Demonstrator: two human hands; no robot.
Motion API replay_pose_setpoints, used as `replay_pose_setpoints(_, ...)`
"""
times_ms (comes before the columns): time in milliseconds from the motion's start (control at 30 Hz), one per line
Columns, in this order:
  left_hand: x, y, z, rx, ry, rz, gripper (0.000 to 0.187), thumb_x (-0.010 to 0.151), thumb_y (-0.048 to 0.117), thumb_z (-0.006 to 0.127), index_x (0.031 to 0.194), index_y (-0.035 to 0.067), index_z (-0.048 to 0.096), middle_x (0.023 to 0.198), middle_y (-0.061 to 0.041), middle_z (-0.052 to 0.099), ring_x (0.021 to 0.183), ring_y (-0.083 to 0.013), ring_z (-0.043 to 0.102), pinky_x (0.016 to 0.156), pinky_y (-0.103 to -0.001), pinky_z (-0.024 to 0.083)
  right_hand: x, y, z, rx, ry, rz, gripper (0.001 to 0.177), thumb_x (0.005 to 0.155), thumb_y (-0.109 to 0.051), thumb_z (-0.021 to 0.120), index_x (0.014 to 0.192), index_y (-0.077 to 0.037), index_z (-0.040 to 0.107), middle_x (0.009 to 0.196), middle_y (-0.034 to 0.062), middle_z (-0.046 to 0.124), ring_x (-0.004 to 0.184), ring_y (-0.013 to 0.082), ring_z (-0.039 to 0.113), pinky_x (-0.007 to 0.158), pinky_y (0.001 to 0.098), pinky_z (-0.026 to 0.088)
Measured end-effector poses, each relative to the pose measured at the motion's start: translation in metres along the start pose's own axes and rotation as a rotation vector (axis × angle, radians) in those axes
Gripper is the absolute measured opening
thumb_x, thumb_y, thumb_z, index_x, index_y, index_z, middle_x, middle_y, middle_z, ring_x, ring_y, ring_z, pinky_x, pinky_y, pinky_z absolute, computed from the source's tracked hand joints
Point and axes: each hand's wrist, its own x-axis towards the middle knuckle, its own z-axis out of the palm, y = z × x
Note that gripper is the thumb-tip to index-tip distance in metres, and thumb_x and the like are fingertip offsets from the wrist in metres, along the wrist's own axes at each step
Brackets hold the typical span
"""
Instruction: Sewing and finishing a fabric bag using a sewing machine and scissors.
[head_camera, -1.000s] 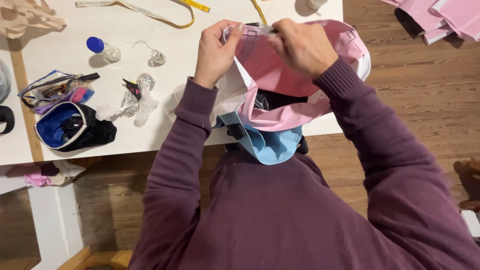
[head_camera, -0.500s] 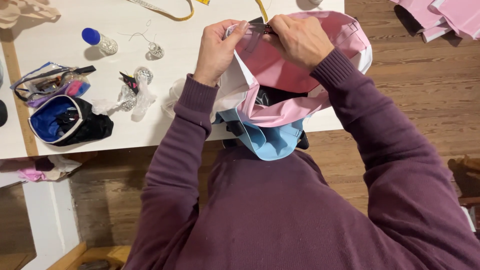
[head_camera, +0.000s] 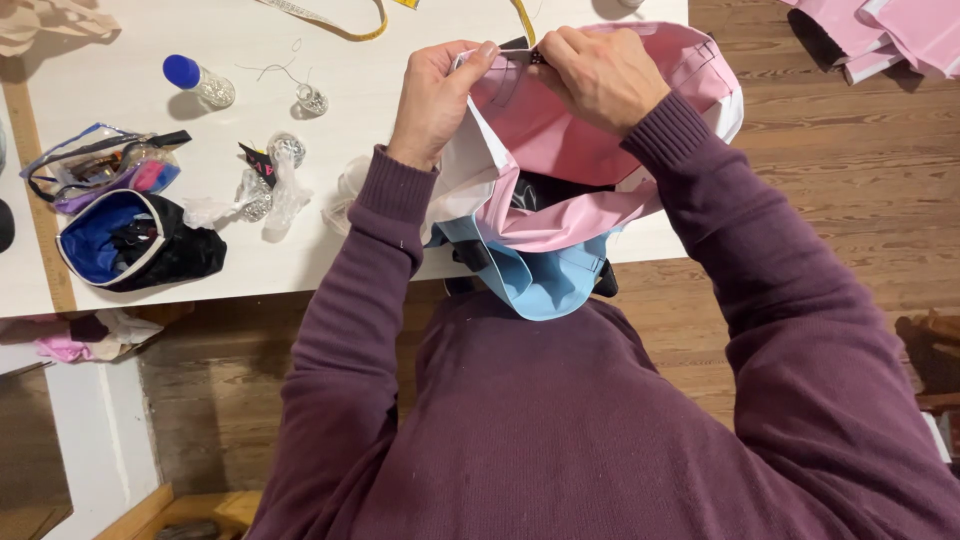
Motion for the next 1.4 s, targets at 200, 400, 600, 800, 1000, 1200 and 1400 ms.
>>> replay_pose_setpoints(200, -0.017, 0.017, -0.008, 0.237, -0.048, 0.212, 0.025, 0.101, 0.025, 0.074, 0.109, 0.001, 0.076, 0.092, 0.0, 0.076, 0.081, -0.006, 0.066, 0.072, -0.022, 0.052, -0.009, 0.014, -0.014, 0.31, 0.066, 0.327, 0.022, 0.116, -0.025, 0.059, 0.117, -0.004, 0.057, 0.082, 0.0096, 0.062, 0.069, 0.0258, 0.063, 0.063, 0.0386, 0.049)
replay_pose_setpoints(400, -0.043, 0.038, -0.007, 0.579, -0.113, 0.309, 0.031, 0.087, 0.023, 0.093, 0.11, 0.006, 0.079, 0.094, -0.004, 0.072, 0.079, -0.0098, 0.068, 0.069, -0.027, 0.055, -0.005, -0.01, -0.052, 0.419, 0.1, 0.047, 0.031, 0.103, -0.021, 0.077, 0.109, 0.0, 0.055, 0.094, 0.0153, 0.063, 0.082, 0.0274, 0.064, 0.071, 0.0387, 0.053)
replay_pose_setpoints(600, -0.057, 0.056, -0.005, 0.615, -0.25, 0.26, 0.066, 0.081, 0.014, 0.089, 0.142, 0.016, 0.064, 0.079, -0.002, 0.06, 0.071, -0.0098, 0.057, 0.068, -0.028, 0.053, -0.027, -0.043, -0.047, 0.499, -0.056, 0.054, 0.027, 0.094, -0.011, 0.082, 0.104, -0.002, 0.059, 0.091, 0.0134, 0.064, 0.084, 0.0306, 0.066, 0.073, 0.039, 0.053)
replay_pose_setpoints(800, -0.074, 0.064, -0.004, 0.706, -0.251, 0.404, 0.054, 0.08, 0.012, 0.091, 0.13, 0.014, 0.069, 0.082, 0.001, 0.054, 0.079, -0.0156, 0.054, 0.078, -0.035, 0.05, -0.043, -0.071, -0.052, 0.428, 0.182, -0.05, 0.022, 0.09, -0.001, 0.08, 0.106, -0.003, 0.065, 0.102, 0.009, 0.071, 0.09, 0.0271, 0.069, 0.076, 0.0374, 0.056)
replay_pose_setpoints(1000, -0.11, 0.05, 0.001, 1.081, -0.205, 1.06, 0.013, 0.086, 0.005, 0.083, 0.097, 0.009, 0.076, 0.099, -0.002, 0.061, 0.094, -0.0187, 0.059, 0.086, -0.037, 0.051, -0.064, -0.096, -0.053, 0.342, 0.342, -0.113, 0.037, 0.088, 0.003, 0.084, 0.086, -0.006, 0.048, 0.115, 0.0133, 0.074, 0.095, 0.0276, 0.072, 0.073, 0.0383, 0.056)
replay_pose_setpoints(1200, -0.122, 0.046, 0.001, 1.203, -0.251, 1.3, 0.008, 0.09, 0.004, 0.078, 0.098, 0.003, 0.076, 0.101, -0.004, 0.062, 0.096, -0.0186, 0.059, 0.09, -0.034, 0.053, -0.074, -0.105, -0.059, 0.525, 0.289, -0.021, 0.044, 0.088, 0.005, 0.086, 0.09, -0.006, 0.043, 0.113, 0.0172, 0.072, 0.092, 0.0284, 0.071, 0.07, 0.0355, 0.056)
replay_pose_setpoints(1400, -0.124, 0.036, -0.008, 1.239, -0.248, 1.427, 0.01, 0.088, -0.002, 0.079, 0.088, 0.004, 0.071, 0.091, -0.001, 0.056, 0.087, -0.0168, 0.055, 0.089, -0.032, 0.054, -0.06, -0.096, -0.09, 1.068, 0.033, 0.356, 0.015, 0.097, -0.017, 0.055, 0.095, -0.005, 0.047, 0.096, 0.0125, 0.065, 0.081, 0.0187, 0.065, 0.072, 0.0309, 0.054)
